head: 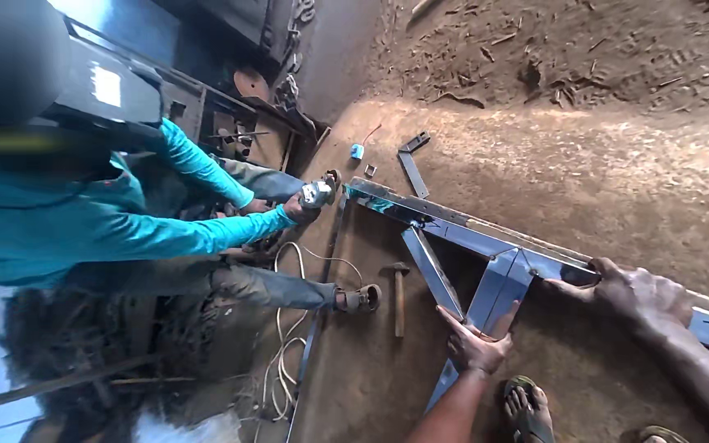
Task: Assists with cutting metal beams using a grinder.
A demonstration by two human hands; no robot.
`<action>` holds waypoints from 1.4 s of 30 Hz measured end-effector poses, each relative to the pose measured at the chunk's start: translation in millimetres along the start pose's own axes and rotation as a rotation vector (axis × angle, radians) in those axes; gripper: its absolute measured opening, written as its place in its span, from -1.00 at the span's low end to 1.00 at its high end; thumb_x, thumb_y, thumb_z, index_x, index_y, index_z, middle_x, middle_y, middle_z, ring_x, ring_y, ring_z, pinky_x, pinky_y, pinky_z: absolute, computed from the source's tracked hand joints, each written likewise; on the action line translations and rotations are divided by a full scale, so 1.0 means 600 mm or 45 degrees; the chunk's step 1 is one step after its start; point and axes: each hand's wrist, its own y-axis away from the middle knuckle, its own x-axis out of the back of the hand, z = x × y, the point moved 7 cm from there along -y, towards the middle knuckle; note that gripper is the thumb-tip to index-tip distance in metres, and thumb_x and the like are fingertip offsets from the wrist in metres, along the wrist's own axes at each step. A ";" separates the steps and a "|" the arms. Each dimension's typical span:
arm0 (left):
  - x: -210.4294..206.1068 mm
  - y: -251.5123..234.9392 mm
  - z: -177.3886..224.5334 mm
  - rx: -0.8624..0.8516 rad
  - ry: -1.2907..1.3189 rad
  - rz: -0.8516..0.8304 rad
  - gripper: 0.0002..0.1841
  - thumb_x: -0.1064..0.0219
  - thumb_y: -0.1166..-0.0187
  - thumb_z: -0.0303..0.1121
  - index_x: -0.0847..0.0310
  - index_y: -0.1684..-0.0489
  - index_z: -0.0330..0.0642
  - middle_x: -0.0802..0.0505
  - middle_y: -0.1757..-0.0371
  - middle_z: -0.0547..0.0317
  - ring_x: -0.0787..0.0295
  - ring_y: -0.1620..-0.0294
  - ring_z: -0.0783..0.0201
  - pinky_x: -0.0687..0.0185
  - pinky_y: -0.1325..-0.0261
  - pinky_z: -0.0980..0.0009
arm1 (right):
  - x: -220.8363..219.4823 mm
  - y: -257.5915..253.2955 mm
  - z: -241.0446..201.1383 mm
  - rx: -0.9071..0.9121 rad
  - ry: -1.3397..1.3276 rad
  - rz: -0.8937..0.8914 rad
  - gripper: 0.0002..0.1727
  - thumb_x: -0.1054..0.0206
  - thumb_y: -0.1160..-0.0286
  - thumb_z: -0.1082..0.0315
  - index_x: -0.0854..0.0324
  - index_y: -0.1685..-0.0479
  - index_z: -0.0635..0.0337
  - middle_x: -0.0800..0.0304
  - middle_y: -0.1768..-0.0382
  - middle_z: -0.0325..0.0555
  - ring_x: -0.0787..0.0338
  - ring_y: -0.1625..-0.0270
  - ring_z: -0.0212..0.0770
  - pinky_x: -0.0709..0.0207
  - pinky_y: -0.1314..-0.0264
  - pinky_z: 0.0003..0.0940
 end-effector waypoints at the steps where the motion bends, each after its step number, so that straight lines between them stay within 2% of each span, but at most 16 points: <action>1: -0.001 -0.001 -0.001 -0.008 -0.001 0.015 0.81 -0.75 0.39 0.33 0.70 -0.89 -0.31 -0.70 -0.45 -0.28 -0.79 -0.31 -0.04 -0.68 -0.37 -0.05 | 0.001 0.001 -0.001 -0.001 -0.005 0.002 -0.01 -0.13 0.09 -0.83 -0.73 0.02 -0.15 -0.83 0.36 0.18 -0.85 0.19 0.33 -0.53 0.33 0.30; 4: -0.002 -0.001 -0.001 -0.006 0.002 0.025 0.82 -0.75 0.42 0.34 0.71 -0.89 -0.30 -0.66 -0.50 -0.31 -0.77 -0.35 -0.05 -0.67 -0.39 -0.05 | 0.003 0.003 -0.002 0.003 -0.015 0.020 -0.02 -0.16 0.08 -0.81 -0.73 0.03 -0.12 -0.82 0.38 0.18 -0.85 0.20 0.33 -0.53 0.35 0.29; 7: 0.001 -0.001 0.000 -0.015 -0.018 0.050 0.83 -0.76 0.44 0.34 0.67 -0.89 -0.32 -0.69 -0.46 -0.29 -0.81 -0.28 -0.03 -0.72 -0.31 -0.03 | 0.007 0.005 -0.005 0.017 -0.015 0.054 -0.02 -0.15 0.07 -0.81 -0.74 0.08 -0.09 -0.82 0.39 0.16 -0.85 0.23 0.31 -0.52 0.37 0.27; 12: 0.000 0.000 -0.001 -0.005 -0.009 0.047 0.82 -0.76 0.44 0.35 0.68 -0.90 -0.27 -0.70 -0.44 -0.29 -0.81 -0.26 -0.05 -0.71 -0.31 -0.05 | 0.008 0.007 -0.005 0.016 0.006 0.057 -0.03 -0.14 0.05 -0.81 -0.72 0.12 -0.09 -0.80 0.43 0.14 -0.84 0.26 0.30 -0.52 0.41 0.25; 14: -0.003 -0.001 -0.003 -0.002 -0.014 0.045 0.83 -0.75 0.45 0.36 0.68 -0.90 -0.26 -0.66 -0.50 -0.30 -0.79 -0.30 -0.06 -0.70 -0.33 -0.06 | 0.006 0.006 -0.005 0.022 0.021 0.079 -0.03 -0.12 0.07 -0.82 -0.72 0.15 -0.10 -0.80 0.44 0.12 -0.85 0.28 0.28 -0.52 0.42 0.23; 17: 0.003 0.003 0.003 0.023 -0.006 -0.023 0.80 -0.77 0.35 0.32 0.74 -0.89 -0.24 -0.55 -0.61 -0.33 -0.67 -0.47 -0.11 -0.57 -0.47 -0.10 | 0.006 0.006 -0.003 0.025 0.023 0.072 0.00 -0.12 0.06 -0.83 -0.72 0.13 -0.06 -0.79 0.43 0.17 -0.84 0.28 0.31 -0.52 0.42 0.25; 20: 0.006 0.004 0.004 0.020 -0.006 -0.004 0.80 -0.77 0.36 0.32 0.72 -0.90 -0.25 -0.61 -0.55 -0.33 -0.72 -0.40 -0.09 -0.61 -0.43 -0.07 | 0.005 0.006 -0.004 0.023 0.021 0.077 0.03 -0.08 0.10 -0.86 -0.73 0.12 -0.07 -0.80 0.43 0.16 -0.84 0.27 0.30 -0.51 0.42 0.25; 25: 0.001 0.000 0.000 0.023 -0.015 0.027 0.82 -0.76 0.41 0.35 0.72 -0.90 -0.22 -0.55 -0.61 -0.34 -0.71 -0.42 -0.10 -0.65 -0.40 -0.06 | 0.002 0.004 -0.001 0.017 0.009 0.078 0.03 -0.09 0.13 -0.86 -0.72 0.14 -0.09 -0.80 0.43 0.14 -0.84 0.29 0.28 -0.50 0.45 0.23; 31: 0.004 0.002 0.001 0.019 0.004 0.008 0.81 -0.77 0.38 0.33 0.72 -0.90 -0.23 -0.46 -0.68 -0.35 -0.71 -0.43 -0.08 -0.65 -0.39 -0.05 | 0.005 0.007 -0.003 0.019 0.001 0.081 0.02 -0.08 0.11 -0.86 -0.71 0.15 -0.08 -0.79 0.45 0.14 -0.84 0.30 0.28 -0.50 0.45 0.23; 36: 0.002 0.002 0.001 0.017 0.016 0.004 0.82 -0.78 0.38 0.32 0.75 -0.89 -0.24 -0.47 -0.68 -0.34 -0.69 -0.45 -0.07 -0.63 -0.43 -0.05 | 0.004 0.006 -0.003 0.023 0.006 0.068 0.02 -0.08 0.11 -0.86 -0.72 0.14 -0.08 -0.80 0.43 0.13 -0.84 0.30 0.27 -0.50 0.44 0.23; 39: 0.001 0.001 0.001 0.001 0.027 0.031 0.83 -0.79 0.40 0.31 0.74 -0.89 -0.24 -0.58 -0.58 -0.32 -0.75 -0.36 -0.07 -0.66 -0.38 -0.06 | 0.006 0.006 -0.003 0.020 -0.001 0.042 0.00 -0.13 0.07 -0.83 -0.73 0.12 -0.08 -0.81 0.42 0.15 -0.85 0.27 0.28 -0.51 0.41 0.24; 42: 0.000 0.002 0.001 0.031 0.014 -0.014 0.82 -0.79 0.37 0.32 0.77 -0.89 -0.21 -0.61 -0.55 -0.34 -0.74 -0.37 -0.11 -0.64 -0.41 -0.07 | 0.004 0.003 -0.002 0.019 0.006 0.038 0.00 -0.10 0.10 -0.85 -0.73 0.15 -0.09 -0.80 0.43 0.13 -0.85 0.27 0.27 -0.52 0.41 0.23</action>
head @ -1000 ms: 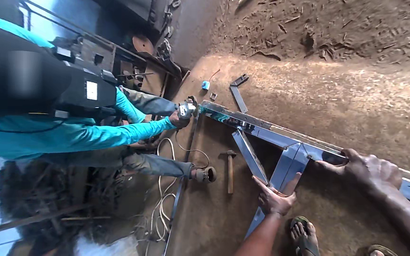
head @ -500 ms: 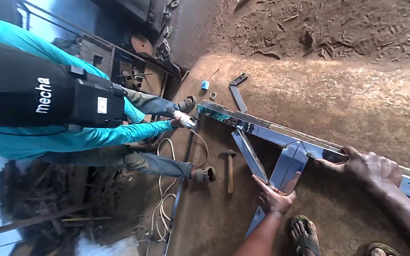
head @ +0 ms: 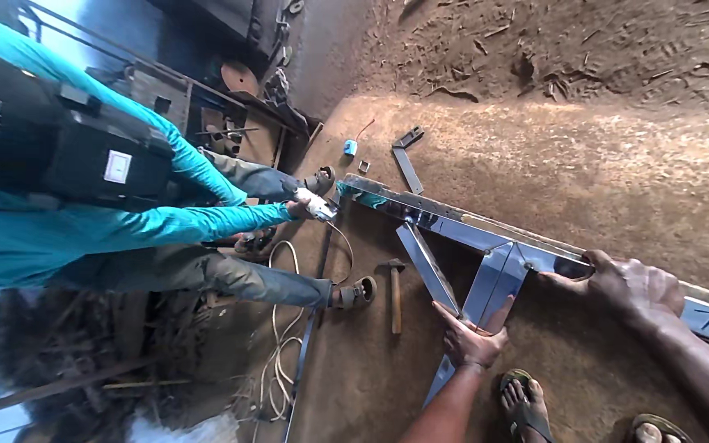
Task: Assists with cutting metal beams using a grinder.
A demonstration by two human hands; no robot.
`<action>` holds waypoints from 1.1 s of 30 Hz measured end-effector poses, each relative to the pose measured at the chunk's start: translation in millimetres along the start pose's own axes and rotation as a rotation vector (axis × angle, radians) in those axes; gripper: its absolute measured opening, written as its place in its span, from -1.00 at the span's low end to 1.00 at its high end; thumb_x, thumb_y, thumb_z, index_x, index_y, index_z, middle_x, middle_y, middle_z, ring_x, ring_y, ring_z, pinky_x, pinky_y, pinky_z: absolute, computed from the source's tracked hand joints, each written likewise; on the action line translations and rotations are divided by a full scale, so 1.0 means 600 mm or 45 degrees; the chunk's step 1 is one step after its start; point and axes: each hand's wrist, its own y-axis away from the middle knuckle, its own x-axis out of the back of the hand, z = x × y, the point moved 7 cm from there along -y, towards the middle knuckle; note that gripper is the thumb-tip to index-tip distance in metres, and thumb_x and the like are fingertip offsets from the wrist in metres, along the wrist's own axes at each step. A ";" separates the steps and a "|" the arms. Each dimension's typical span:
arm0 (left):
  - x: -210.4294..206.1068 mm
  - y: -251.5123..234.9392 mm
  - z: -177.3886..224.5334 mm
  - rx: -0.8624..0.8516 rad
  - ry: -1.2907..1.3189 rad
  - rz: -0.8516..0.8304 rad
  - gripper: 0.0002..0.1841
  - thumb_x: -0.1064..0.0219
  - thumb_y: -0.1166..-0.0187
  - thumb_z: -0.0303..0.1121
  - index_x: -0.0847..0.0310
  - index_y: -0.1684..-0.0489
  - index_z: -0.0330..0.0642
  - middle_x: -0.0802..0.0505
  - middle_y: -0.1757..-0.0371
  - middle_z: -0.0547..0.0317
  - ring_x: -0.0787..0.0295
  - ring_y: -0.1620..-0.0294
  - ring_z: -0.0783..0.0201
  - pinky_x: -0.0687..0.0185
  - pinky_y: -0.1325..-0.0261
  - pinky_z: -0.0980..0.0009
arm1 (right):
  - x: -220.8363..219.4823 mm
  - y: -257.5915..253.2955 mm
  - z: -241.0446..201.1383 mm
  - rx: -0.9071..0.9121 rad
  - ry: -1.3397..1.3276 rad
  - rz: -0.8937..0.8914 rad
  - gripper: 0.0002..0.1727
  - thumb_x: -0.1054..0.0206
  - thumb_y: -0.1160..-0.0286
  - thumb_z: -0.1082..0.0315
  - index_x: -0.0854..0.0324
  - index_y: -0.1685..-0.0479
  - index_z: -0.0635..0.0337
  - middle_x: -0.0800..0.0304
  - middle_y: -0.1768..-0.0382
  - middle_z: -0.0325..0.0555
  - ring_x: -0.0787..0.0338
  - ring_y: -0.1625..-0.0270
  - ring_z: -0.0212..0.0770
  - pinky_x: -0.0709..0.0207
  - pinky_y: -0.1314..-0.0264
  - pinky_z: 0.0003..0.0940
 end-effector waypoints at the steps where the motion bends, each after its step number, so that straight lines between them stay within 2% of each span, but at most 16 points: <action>1: 0.001 0.001 0.001 0.016 -0.009 -0.020 0.82 -0.79 0.36 0.33 0.78 -0.89 -0.19 -0.61 -0.55 -0.33 -0.73 -0.38 -0.12 -0.63 -0.42 -0.08 | 0.000 0.000 0.000 0.000 -0.001 -0.007 0.01 -0.09 0.10 -0.85 -0.73 0.13 -0.09 -0.80 0.42 0.14 -0.85 0.26 0.27 -0.52 0.40 0.23; 9: 0.004 0.003 0.001 0.008 -0.027 0.002 0.80 -0.77 0.35 0.34 0.75 -0.90 -0.18 -0.65 -0.50 -0.31 -0.77 -0.33 -0.10 -0.67 -0.36 -0.09 | -0.006 -0.002 0.005 -0.019 -0.014 0.006 0.04 -0.09 0.15 -0.88 -0.73 0.11 -0.11 -0.81 0.39 0.15 -0.85 0.24 0.29 -0.53 0.41 0.25; 17: 0.005 0.004 0.003 -0.005 -0.029 0.019 0.81 -0.78 0.34 0.33 0.77 -0.89 -0.21 -0.63 -0.53 -0.35 -0.75 -0.36 -0.11 -0.64 -0.40 -0.08 | -0.005 -0.002 0.004 -0.004 -0.004 0.016 0.05 -0.05 0.16 -0.89 -0.72 0.13 -0.11 -0.81 0.41 0.13 -0.85 0.27 0.27 -0.52 0.43 0.23; 24: 0.005 0.003 0.003 -0.002 -0.046 0.023 0.82 -0.77 0.35 0.35 0.76 -0.89 -0.20 -0.70 -0.44 -0.33 -0.76 -0.33 -0.11 -0.62 -0.41 -0.08 | -0.004 -0.002 0.004 -0.009 -0.004 0.016 0.06 -0.03 0.21 -0.91 -0.70 0.18 -0.12 -0.79 0.44 0.10 -0.85 0.29 0.25 -0.51 0.46 0.21; 28: 0.004 0.002 0.003 -0.008 -0.041 0.045 0.82 -0.78 0.37 0.34 0.75 -0.89 -0.22 -0.73 -0.39 -0.33 -0.77 -0.32 -0.13 -0.63 -0.40 -0.10 | -0.003 -0.001 0.003 -0.009 -0.021 -0.003 0.07 -0.04 0.20 -0.91 -0.73 0.12 -0.12 -0.81 0.40 0.12 -0.85 0.26 0.27 -0.53 0.43 0.24; 33: 0.008 0.005 0.004 -0.009 -0.045 0.050 0.80 -0.78 0.34 0.33 0.74 -0.90 -0.21 -0.67 -0.47 -0.35 -0.74 -0.37 -0.14 -0.64 -0.39 -0.10 | -0.004 -0.001 0.002 0.002 -0.024 -0.015 0.06 -0.05 0.14 -0.88 -0.71 0.10 -0.09 -0.80 0.39 0.13 -0.85 0.24 0.27 -0.54 0.39 0.23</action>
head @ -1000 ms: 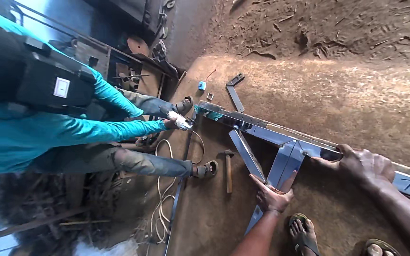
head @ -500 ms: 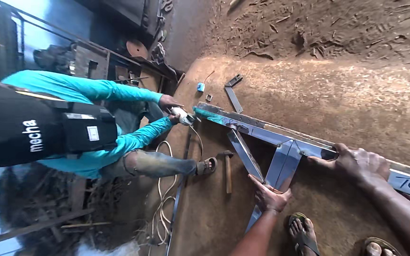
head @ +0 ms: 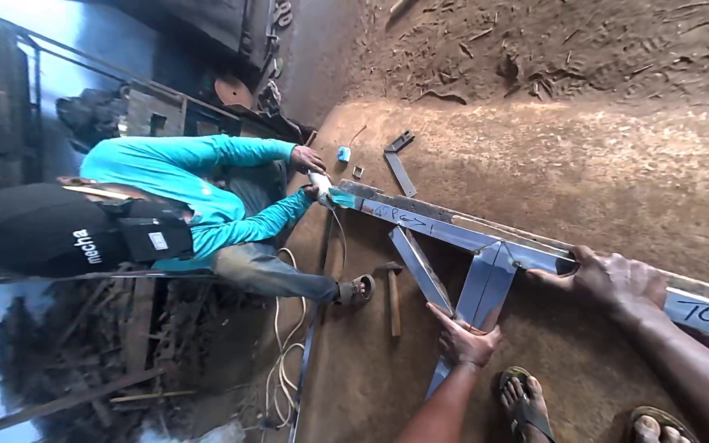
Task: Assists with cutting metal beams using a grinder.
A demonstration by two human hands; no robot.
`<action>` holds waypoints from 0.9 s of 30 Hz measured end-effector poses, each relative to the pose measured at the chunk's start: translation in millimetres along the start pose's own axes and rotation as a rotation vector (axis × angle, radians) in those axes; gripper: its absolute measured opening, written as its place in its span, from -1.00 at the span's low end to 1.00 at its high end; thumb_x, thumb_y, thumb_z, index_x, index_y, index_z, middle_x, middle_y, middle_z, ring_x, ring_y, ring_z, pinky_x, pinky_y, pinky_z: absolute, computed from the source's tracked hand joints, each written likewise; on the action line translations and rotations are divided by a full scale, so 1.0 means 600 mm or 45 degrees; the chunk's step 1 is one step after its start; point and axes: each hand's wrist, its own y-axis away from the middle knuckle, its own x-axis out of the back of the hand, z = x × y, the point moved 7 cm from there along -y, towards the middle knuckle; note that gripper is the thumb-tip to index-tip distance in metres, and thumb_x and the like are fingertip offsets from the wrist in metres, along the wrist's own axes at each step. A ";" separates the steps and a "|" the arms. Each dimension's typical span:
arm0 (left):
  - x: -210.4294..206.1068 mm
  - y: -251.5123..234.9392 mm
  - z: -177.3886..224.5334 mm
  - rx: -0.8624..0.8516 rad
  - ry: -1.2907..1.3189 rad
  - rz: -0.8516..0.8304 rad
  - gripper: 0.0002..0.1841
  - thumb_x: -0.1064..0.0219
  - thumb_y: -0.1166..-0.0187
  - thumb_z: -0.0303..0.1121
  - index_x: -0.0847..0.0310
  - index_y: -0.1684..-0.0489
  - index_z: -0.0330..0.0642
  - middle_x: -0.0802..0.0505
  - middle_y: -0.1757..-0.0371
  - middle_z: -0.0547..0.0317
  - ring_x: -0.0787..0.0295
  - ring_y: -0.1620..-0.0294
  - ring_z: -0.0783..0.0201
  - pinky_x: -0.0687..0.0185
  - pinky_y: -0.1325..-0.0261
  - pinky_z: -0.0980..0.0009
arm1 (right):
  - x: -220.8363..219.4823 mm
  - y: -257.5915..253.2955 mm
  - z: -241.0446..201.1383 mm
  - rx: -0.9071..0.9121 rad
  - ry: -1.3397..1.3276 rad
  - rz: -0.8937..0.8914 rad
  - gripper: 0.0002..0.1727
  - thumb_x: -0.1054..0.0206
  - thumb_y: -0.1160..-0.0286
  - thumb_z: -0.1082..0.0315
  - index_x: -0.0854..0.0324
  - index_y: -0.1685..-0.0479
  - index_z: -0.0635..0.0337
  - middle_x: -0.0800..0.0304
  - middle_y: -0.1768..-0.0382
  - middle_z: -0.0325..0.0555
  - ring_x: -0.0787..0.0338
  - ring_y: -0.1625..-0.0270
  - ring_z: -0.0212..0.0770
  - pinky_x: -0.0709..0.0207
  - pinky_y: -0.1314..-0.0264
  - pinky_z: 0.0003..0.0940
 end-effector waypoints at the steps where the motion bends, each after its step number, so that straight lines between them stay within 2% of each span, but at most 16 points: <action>1: 0.000 0.000 -0.001 -0.002 0.003 0.007 0.80 -0.77 0.35 0.33 0.71 -0.90 -0.21 -0.67 -0.47 -0.34 -0.75 -0.36 -0.13 -0.65 -0.38 -0.10 | -0.001 0.000 0.000 0.006 0.003 0.006 0.05 -0.05 0.12 -0.88 -0.71 0.11 -0.09 -0.80 0.39 0.13 -0.85 0.24 0.27 -0.55 0.39 0.23; 4: 0.000 -0.002 -0.002 -0.008 -0.014 0.030 0.80 -0.76 0.38 0.36 0.66 -0.91 -0.23 -0.72 -0.41 -0.30 -0.79 -0.30 -0.10 -0.69 -0.32 -0.11 | 0.000 0.001 0.000 0.022 0.011 0.027 0.04 -0.04 0.11 -0.88 -0.72 0.11 -0.09 -0.81 0.39 0.11 -0.86 0.26 0.24 -0.54 0.41 0.22; 7: -0.001 -0.002 -0.003 -0.007 -0.016 0.023 0.80 -0.76 0.37 0.37 0.68 -0.91 -0.22 -0.69 -0.45 -0.32 -0.77 -0.33 -0.12 -0.68 -0.33 -0.11 | 0.003 0.002 -0.001 0.025 0.011 0.039 0.05 -0.03 0.13 -0.89 -0.72 0.13 -0.09 -0.81 0.40 0.11 -0.85 0.26 0.24 -0.54 0.41 0.21; 16: -0.003 -0.002 -0.004 0.018 -0.036 -0.004 0.81 -0.76 0.36 0.37 0.74 -0.90 -0.17 -0.73 -0.39 -0.29 -0.78 -0.30 -0.10 -0.66 -0.34 -0.12 | 0.004 0.003 -0.002 0.009 0.001 0.041 0.08 -0.02 0.16 -0.90 -0.73 0.11 -0.09 -0.80 0.42 0.13 -0.85 0.27 0.27 -0.52 0.44 0.22; 19: -0.003 -0.002 -0.003 0.009 -0.022 0.005 0.80 -0.76 0.35 0.36 0.73 -0.90 -0.18 -0.74 -0.37 -0.28 -0.78 -0.30 -0.10 -0.65 -0.36 -0.11 | 0.005 0.003 -0.001 0.017 -0.006 0.045 0.08 -0.01 0.17 -0.90 -0.72 0.16 -0.07 -0.80 0.43 0.11 -0.85 0.28 0.23 -0.51 0.45 0.20; 27: -0.003 -0.002 -0.003 -0.008 -0.017 0.045 0.80 -0.77 0.37 0.35 0.69 -0.91 -0.20 -0.69 -0.46 -0.28 -0.77 -0.33 -0.09 -0.65 -0.36 -0.10 | 0.003 0.003 -0.002 0.032 -0.001 0.069 0.10 0.03 0.20 -0.92 -0.74 0.19 -0.07 -0.80 0.44 0.10 -0.85 0.30 0.22 -0.52 0.45 0.19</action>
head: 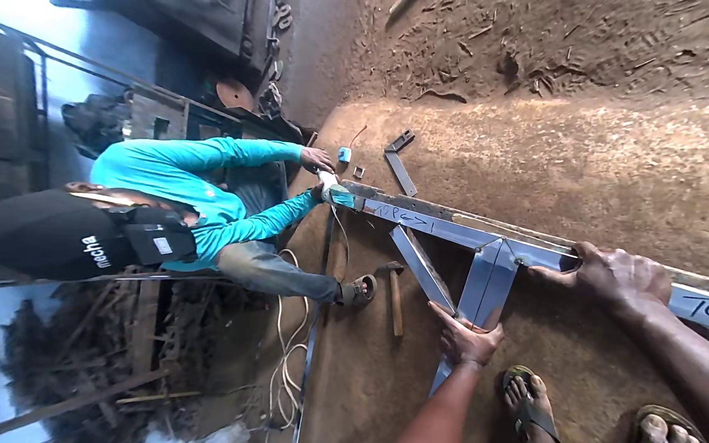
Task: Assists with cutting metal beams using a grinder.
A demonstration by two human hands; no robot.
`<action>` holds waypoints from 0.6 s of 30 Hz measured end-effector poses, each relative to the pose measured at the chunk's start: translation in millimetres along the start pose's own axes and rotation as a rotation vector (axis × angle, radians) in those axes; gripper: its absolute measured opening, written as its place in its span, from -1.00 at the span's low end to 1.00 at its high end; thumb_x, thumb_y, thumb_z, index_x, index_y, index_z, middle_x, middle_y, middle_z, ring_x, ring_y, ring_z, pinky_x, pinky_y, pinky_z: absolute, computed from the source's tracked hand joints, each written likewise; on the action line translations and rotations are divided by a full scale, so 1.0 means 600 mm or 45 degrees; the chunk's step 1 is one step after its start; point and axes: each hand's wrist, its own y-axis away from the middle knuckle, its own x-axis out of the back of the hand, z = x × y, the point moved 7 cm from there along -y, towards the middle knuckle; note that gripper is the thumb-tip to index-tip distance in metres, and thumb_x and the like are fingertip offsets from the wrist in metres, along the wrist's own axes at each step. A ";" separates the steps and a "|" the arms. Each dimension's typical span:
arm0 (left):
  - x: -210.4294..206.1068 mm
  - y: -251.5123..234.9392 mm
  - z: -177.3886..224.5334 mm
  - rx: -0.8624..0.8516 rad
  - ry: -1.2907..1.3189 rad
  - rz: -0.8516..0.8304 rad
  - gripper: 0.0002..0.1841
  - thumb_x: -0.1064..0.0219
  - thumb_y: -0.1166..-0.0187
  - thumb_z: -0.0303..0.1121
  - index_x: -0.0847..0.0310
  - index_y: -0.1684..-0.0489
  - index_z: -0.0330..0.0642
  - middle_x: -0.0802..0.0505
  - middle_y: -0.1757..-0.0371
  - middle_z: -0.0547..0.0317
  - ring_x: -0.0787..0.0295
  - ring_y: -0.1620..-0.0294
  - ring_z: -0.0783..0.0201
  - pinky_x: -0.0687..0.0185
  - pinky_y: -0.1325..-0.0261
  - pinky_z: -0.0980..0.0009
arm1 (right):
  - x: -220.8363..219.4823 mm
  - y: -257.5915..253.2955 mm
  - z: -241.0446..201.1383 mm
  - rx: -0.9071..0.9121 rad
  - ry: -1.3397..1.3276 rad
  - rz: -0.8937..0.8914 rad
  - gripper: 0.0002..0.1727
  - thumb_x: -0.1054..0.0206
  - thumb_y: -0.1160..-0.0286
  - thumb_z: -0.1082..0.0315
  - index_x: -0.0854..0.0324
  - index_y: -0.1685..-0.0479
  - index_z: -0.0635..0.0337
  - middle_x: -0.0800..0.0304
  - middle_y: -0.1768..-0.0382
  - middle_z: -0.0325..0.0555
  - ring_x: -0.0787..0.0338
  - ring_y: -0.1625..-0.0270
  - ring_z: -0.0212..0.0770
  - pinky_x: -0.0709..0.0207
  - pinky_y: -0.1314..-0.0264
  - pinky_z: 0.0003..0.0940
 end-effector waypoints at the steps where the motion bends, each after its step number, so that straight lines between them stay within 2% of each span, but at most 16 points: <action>1: 0.000 0.000 0.000 0.000 -0.005 0.000 0.79 -0.76 0.36 0.35 0.69 -0.91 -0.21 -0.68 -0.48 -0.29 -0.77 -0.34 -0.09 -0.65 -0.36 -0.10 | 0.000 0.000 0.000 -0.004 0.002 -0.007 0.10 0.02 0.19 -0.92 -0.74 0.18 -0.08 -0.80 0.44 0.10 -0.85 0.29 0.22 -0.52 0.44 0.19; 5: 0.006 0.003 0.005 0.019 -0.003 -0.040 0.77 -0.77 0.30 0.34 0.68 -0.92 -0.19 -0.62 -0.53 -0.34 -0.73 -0.39 -0.13 -0.63 -0.39 -0.11 | -0.003 -0.001 0.002 -0.042 -0.019 -0.053 0.03 -0.10 0.12 -0.86 -0.72 0.12 -0.07 -0.79 0.41 0.14 -0.84 0.26 0.28 -0.52 0.43 0.23; 14: 0.001 0.001 0.001 0.007 -0.004 -0.031 0.80 -0.75 0.34 0.38 0.73 -0.90 -0.21 -0.67 -0.47 -0.34 -0.76 -0.34 -0.14 -0.66 -0.35 -0.13 | -0.005 -0.001 0.003 -0.017 -0.001 -0.026 0.06 -0.04 0.12 -0.88 -0.73 0.11 -0.08 -0.80 0.41 0.12 -0.85 0.28 0.25 -0.52 0.46 0.19; 18: 0.003 0.001 0.001 -0.027 0.012 0.014 0.79 -0.75 0.37 0.38 0.67 -0.91 -0.21 -0.67 -0.48 -0.31 -0.77 -0.32 -0.12 -0.69 -0.31 -0.12 | -0.008 -0.004 0.005 -0.027 0.006 -0.017 0.06 -0.03 0.18 -0.90 -0.72 0.18 -0.08 -0.79 0.44 0.10 -0.84 0.31 0.23 -0.51 0.48 0.19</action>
